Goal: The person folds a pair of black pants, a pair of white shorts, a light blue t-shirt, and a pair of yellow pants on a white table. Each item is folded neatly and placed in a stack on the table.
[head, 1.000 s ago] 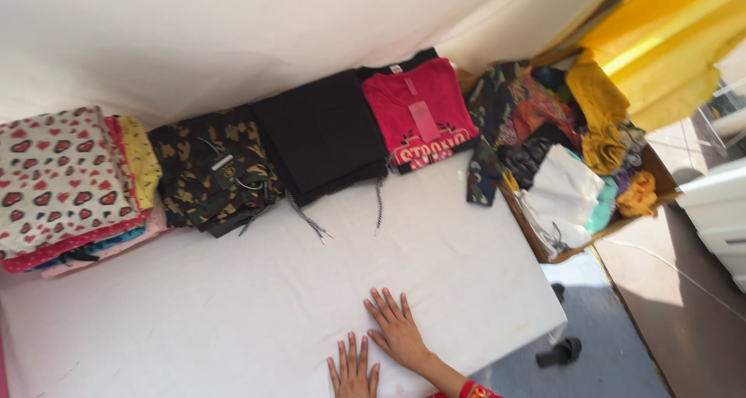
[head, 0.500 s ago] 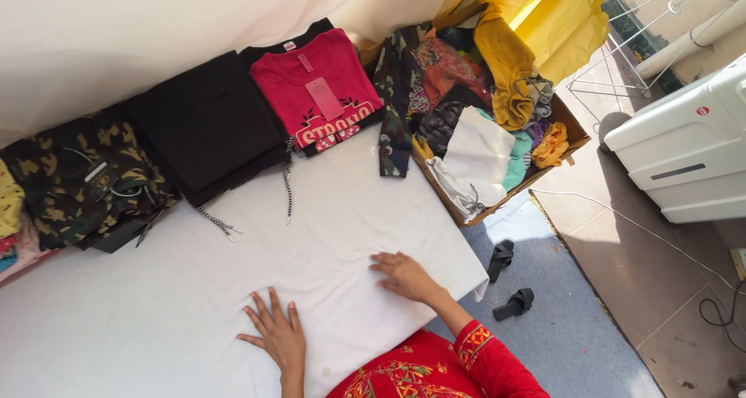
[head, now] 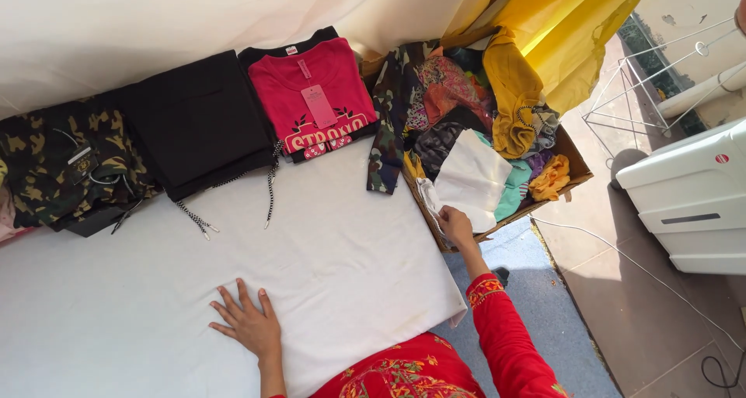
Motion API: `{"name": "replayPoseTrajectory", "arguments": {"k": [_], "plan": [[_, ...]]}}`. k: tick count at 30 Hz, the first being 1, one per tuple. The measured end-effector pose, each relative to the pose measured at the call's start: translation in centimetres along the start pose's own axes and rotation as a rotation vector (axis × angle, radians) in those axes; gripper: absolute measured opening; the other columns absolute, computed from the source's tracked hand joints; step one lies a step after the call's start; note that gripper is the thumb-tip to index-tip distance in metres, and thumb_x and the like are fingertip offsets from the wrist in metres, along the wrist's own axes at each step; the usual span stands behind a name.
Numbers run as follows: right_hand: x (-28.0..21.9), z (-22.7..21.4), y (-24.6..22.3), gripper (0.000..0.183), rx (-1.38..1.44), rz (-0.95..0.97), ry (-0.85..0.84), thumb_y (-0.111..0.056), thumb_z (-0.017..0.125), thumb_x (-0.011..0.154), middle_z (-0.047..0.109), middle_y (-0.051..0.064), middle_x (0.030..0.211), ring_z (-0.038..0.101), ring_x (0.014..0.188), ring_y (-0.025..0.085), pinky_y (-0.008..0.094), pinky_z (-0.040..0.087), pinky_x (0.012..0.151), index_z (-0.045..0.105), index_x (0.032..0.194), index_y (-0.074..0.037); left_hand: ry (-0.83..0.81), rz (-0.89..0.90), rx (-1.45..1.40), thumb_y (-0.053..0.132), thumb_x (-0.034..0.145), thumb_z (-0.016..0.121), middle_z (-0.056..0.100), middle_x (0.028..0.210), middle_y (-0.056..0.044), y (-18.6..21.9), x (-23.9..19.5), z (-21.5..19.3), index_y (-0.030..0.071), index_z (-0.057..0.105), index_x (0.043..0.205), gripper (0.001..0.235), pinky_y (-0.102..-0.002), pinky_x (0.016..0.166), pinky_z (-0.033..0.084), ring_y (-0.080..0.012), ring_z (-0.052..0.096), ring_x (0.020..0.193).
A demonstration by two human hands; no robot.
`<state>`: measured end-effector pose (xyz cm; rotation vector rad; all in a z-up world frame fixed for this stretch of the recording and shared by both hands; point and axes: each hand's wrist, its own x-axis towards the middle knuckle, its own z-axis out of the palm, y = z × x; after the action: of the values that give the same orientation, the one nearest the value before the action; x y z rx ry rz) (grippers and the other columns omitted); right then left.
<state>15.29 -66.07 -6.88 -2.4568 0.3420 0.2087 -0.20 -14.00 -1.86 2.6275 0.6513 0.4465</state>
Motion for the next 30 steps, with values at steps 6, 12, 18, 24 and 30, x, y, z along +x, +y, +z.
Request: {"name": "replayPoseTrajectory", "arguments": {"k": [6, 12, 18, 24, 30], "plan": [[-4.3, -4.7, -16.2, 0.035, 0.465, -0.076, 0.614, -0.031, 0.066, 0.105, 0.057, 0.006, 0.073, 0.051, 0.068, 0.017, 0.034, 0.043, 0.065, 0.057, 0.085, -0.003, -0.011, -0.068, -0.092, 0.042, 0.105, 0.054, 0.029, 0.168, -0.015, 1.1, 0.3, 0.8, 0.019, 0.051, 0.153, 0.053, -0.067, 0.124, 0.005, -0.0449, 0.018, 0.158], [-15.5, 1.1, -33.4, 0.026, 1.014, -0.375, -0.199, -0.018, 0.069, 0.1, 0.051, -0.004, 0.08, 0.047, 0.074, 0.004, 0.02, 0.043, 0.069, 0.053, 0.083, -0.007, -0.522, 0.012, -0.665, 0.014, 0.091, 0.071, 0.059, 0.141, -0.018, 7.6, -1.6, 2.8, 0.004, 0.056, 0.137, 0.05, -0.047, 0.111, 0.043, -0.0345, 0.054, 0.132], [-16.7, 1.9, -38.0, 0.042, 1.226, -0.41, -0.223, -0.012, 0.079, 0.093, 0.045, -0.004, 0.076, 0.04, 0.071, 0.004, 0.022, 0.037, 0.064, 0.043, 0.071, -0.012, -0.334, -0.08, -0.712, 0.0, 0.089, 0.066, 0.076, 0.095, -0.01, 6.0, 4.5, -13.7, 0.006, 0.074, 0.115, 0.028, -0.036, 0.06, 0.056, -0.0279, 0.072, 0.076], [-14.3, -0.9, -42.6, 0.041, 1.524, -0.429, -0.241, -0.023, 0.076, 0.095, 0.05, -0.004, 0.083, 0.04, 0.075, 0.006, 0.023, 0.036, 0.068, 0.04, 0.076, -0.014, 0.372, 0.331, -0.253, -0.001, 0.099, 0.069, 0.076, 0.111, -0.008, -0.3, 12.3, -32.6, 0.005, 0.072, 0.114, 0.016, -0.034, 0.084, 0.059, -0.0239, 0.076, 0.102], [-15.9, -3.3, -47.4, 0.045, 1.466, -0.855, -0.132, -0.024, 0.08, 0.097, 0.047, -0.004, 0.078, 0.038, 0.072, 0.007, 0.024, 0.032, 0.066, 0.041, 0.079, -0.012, 0.762, 0.704, -0.433, 0.022, 0.1, 0.074, 0.06, 0.1, -0.018, -5.5, 11.5, -39.2, -0.003, 0.041, 0.092, 0.043, -0.049, 0.084, 0.063, -0.0314, 0.072, 0.09]]}}
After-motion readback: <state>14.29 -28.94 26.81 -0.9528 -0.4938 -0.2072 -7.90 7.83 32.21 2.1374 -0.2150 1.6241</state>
